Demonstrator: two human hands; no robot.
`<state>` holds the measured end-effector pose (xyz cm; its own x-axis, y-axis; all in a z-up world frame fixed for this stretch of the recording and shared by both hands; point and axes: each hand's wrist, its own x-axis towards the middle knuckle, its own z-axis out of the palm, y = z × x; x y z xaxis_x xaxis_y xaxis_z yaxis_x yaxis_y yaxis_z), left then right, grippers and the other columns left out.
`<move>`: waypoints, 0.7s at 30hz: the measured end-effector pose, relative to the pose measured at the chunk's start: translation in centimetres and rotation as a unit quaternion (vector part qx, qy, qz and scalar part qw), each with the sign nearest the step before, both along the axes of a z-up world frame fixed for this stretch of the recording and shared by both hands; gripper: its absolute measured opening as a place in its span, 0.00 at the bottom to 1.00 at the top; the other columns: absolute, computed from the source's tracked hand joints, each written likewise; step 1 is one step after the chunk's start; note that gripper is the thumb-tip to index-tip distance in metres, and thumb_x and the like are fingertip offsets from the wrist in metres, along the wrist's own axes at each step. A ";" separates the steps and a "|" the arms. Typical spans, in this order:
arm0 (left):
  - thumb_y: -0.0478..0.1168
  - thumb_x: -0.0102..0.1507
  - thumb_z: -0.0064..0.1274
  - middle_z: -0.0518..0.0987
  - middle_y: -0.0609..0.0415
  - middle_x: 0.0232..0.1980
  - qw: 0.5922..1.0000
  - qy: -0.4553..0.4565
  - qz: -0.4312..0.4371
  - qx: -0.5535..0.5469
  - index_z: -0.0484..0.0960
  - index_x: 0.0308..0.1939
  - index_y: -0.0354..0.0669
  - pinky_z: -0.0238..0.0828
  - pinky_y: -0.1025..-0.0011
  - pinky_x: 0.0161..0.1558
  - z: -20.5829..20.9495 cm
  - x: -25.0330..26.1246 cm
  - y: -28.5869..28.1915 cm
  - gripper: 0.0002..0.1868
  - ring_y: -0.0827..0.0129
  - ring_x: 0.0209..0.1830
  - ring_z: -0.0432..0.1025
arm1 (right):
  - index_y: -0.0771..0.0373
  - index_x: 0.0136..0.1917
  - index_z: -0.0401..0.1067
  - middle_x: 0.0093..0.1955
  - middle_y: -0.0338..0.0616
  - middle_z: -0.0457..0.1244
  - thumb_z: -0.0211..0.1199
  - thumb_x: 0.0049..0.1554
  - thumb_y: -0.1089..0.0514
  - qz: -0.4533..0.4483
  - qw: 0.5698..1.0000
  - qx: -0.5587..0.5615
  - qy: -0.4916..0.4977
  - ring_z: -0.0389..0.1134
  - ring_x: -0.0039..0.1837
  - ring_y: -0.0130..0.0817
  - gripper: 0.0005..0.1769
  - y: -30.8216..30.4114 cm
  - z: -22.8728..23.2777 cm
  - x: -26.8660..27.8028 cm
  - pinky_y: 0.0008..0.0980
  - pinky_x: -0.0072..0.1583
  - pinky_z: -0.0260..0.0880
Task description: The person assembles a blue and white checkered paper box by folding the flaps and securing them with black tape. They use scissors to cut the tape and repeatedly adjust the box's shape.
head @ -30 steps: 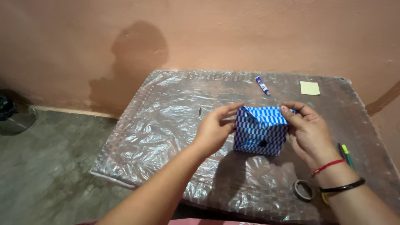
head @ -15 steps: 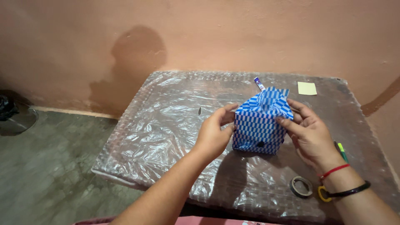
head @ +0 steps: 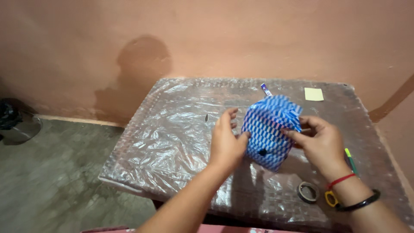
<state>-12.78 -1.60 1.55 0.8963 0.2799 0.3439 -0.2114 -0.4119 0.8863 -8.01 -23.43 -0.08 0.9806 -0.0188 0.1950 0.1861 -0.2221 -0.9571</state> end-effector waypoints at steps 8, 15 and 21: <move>0.35 0.53 0.68 0.77 0.41 0.54 0.991 -0.067 -0.078 0.084 0.73 0.54 0.38 0.70 0.58 0.57 0.2 -4.6 -3.5 0.28 0.48 0.57 0.73 | 0.67 0.48 0.68 0.38 0.44 0.68 0.76 0.49 0.62 -0.136 0.990 0.021 -0.032 0.69 0.37 0.29 0.19 4.5 2.0 -3.8 0.31 0.35 0.72; 0.30 0.56 0.60 0.78 0.33 0.56 0.989 -0.073 -0.073 0.106 0.66 0.69 0.36 0.71 0.51 0.54 1.6 -6.4 -4.3 0.37 0.38 0.55 0.73 | 0.69 0.47 0.67 0.42 0.49 0.70 0.79 0.46 0.59 -0.198 0.963 -0.087 -0.159 0.72 0.43 0.34 0.24 7.2 3.8 -7.1 0.36 0.46 0.73; 0.28 0.60 0.54 0.82 0.35 0.47 0.991 -0.092 -0.015 0.095 0.78 0.62 0.40 0.73 0.53 0.48 1.9 -6.6 -4.1 0.25 0.41 0.48 0.77 | 0.66 0.50 0.65 0.44 0.45 0.70 0.75 0.48 0.58 -0.134 0.980 -0.058 -0.139 0.74 0.46 0.32 0.24 7.8 4.1 -8.4 0.33 0.50 0.74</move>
